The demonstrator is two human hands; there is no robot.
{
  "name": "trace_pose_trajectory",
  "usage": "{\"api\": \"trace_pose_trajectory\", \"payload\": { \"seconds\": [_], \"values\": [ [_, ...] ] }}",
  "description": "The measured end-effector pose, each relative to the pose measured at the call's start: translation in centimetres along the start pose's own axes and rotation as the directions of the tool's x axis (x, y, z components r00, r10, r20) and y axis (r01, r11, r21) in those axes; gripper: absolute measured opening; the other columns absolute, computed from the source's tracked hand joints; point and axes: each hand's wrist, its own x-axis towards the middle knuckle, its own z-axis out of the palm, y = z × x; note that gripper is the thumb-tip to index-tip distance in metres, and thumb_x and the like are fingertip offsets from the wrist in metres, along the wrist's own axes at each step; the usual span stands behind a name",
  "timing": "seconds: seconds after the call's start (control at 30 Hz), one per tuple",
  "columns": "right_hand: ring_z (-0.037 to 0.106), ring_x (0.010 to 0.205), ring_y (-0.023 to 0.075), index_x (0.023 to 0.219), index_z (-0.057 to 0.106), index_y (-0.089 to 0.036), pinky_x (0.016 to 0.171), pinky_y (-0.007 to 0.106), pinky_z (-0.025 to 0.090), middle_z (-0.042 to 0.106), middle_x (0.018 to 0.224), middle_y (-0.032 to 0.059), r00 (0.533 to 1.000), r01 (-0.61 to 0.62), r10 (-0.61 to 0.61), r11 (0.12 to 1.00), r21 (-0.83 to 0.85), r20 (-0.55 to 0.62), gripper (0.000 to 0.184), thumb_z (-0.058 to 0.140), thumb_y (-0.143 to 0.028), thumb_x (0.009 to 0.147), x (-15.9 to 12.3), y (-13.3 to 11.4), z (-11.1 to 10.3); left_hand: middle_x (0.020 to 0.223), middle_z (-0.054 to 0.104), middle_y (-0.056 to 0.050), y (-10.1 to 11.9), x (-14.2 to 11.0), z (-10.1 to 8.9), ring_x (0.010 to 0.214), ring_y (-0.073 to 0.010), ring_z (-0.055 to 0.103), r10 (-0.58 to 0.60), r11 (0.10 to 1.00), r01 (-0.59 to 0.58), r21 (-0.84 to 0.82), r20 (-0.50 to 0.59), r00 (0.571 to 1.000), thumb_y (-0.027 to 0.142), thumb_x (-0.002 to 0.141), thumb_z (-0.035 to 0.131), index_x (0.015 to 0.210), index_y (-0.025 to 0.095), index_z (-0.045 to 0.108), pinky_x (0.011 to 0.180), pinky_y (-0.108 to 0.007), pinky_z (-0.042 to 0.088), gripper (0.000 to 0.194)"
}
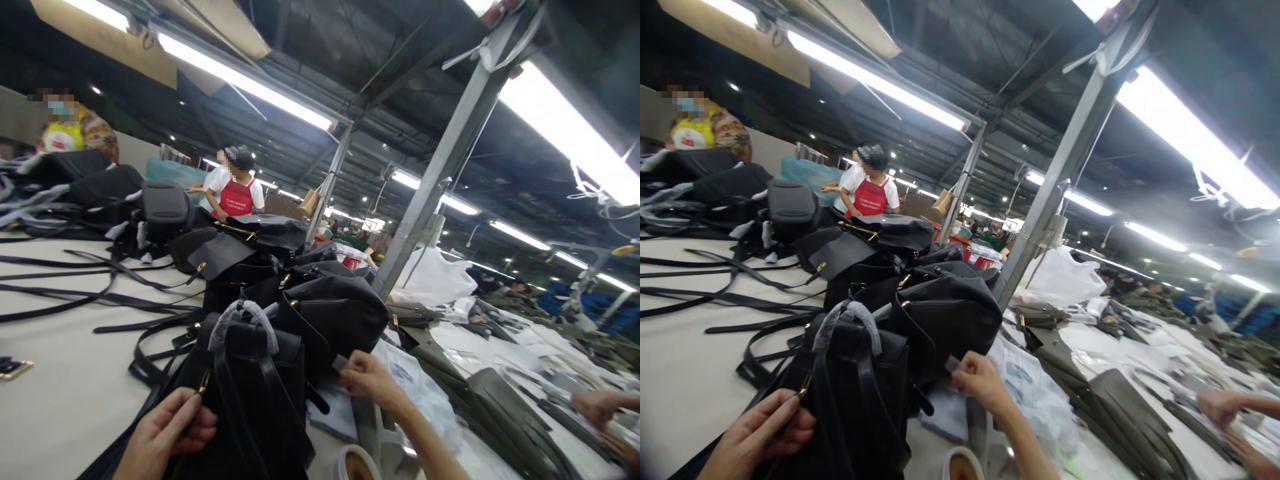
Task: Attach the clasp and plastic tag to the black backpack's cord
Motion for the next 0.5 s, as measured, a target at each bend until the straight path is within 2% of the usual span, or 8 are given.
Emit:
{"api": "trace_pose_trajectory", "payload": {
  "seconds": [0.07,0.17,0.27,0.33,0.37,0.43,0.5],
  "values": [
    [0.068,0.073,0.0189,0.075,0.043,-0.023,0.068,0.031,0.054,0.067,0.071,-0.0001,0.999,-0.006,-0.002,0.988,0.152,0.052,0.023,0.056,-0.042,0.078,-2.0,-1.3,-1.1,0.07,0.075,-0.003,-0.1,0.3,-0.2,0.064,-0.0174,0.068,-0.011,0.999,0.011,-0.032,0.006,1.0,0.074,0.05,0.077,0.075,0.018,0.065,0.058,-0.022,0.054,0.063],
    [0.063,0.065,0.0144,0.079,0.054,-0.02,0.065,0.027,0.052,0.063,0.067,-0.0014,0.993,-0.004,-0.045,0.917,0.4,0.112,0.028,0.065,-0.045,0.076,-5.0,-3.8,-2.4,0.07,0.075,-0.004,0.1,0.5,-0.4,0.063,-0.0172,0.069,-0.018,0.995,0.018,-0.095,0.007,1.0,0.069,0.051,0.081,0.079,0.017,0.065,0.057,-0.022,0.053,0.061],
    [0.056,0.056,0.0103,0.084,0.064,-0.018,0.059,0.024,0.047,0.059,0.065,-0.003,0.975,0.001,-0.127,0.826,0.564,0.183,0.029,0.074,-0.043,0.073,-7.4,-6.8,-1.7,0.07,0.074,-0.004,0.8,0.1,-0.4,0.062,-0.0162,0.068,-0.038,0.992,0.041,-0.122,0.031,0.999,0.062,0.053,0.083,0.081,0.016,0.062,0.056,-0.022,0.053,0.058],
    [0.054,0.052,0.0096,0.093,0.064,-0.019,0.054,0.022,0.045,0.058,0.065,-0.0046,0.938,-0.024,-0.186,0.806,0.591,0.292,0.032,0.076,-0.039,0.071,-8.5,-8.9,0.6,0.07,0.074,-0.003,1.6,-0.4,-0.3,0.062,-0.0147,0.068,-0.034,0.992,0.042,-0.118,0.066,0.997,0.059,0.057,0.082,0.078,0.017,0.059,0.056,-0.021,0.052,0.053],
    [0.052,0.051,0.0087,0.094,0.063,-0.02,0.052,0.021,0.042,0.057,0.064,-0.0058,0.905,-0.051,-0.215,0.802,0.595,0.368,0.033,0.078,-0.035,0.069,-8.9,-9.8,2.3,0.071,0.073,-0.003,1.9,-0.6,-0.3,0.062,-0.014,0.068,-0.036,0.993,0.046,-0.109,0.091,0.995,0.058,0.058,0.081,0.077,0.017,0.057,0.056,-0.021,0.052,0.051],
    [0.048,0.049,0.0062,0.091,0.061,-0.021,0.05,0.018,0.035,0.054,0.06,-0.0082,0.805,-0.099,-0.279,0.806,0.583,0.523,0.031,0.077,-0.025,0.064,-9.5,-11.2,6.7,0.071,0.073,-0.003,2.4,-0.9,-0.2,0.062,-0.0136,0.067,-0.051,0.994,0.062,-0.085,0.132,0.99,0.057,0.058,0.079,0.076,0.018,0.054,0.056,-0.021,0.051,0.05],
    [0.046,0.052,0.0049,0.084,0.061,-0.02,0.051,0.017,0.032,0.053,0.06,-0.0085,0.721,-0.084,-0.326,0.834,0.545,0.611,0.028,0.074,-0.017,0.06,-9.4,-12.0,11.4,0.07,0.072,-0.003,2.6,-0.8,-0.2,0.061,-0.0142,0.067,-0.063,0.996,0.072,-0.06,0.139,0.988,0.056,0.06,0.077,0.075,0.019,0.053,0.053,-0.021,0.05,0.047]
  ]
}}
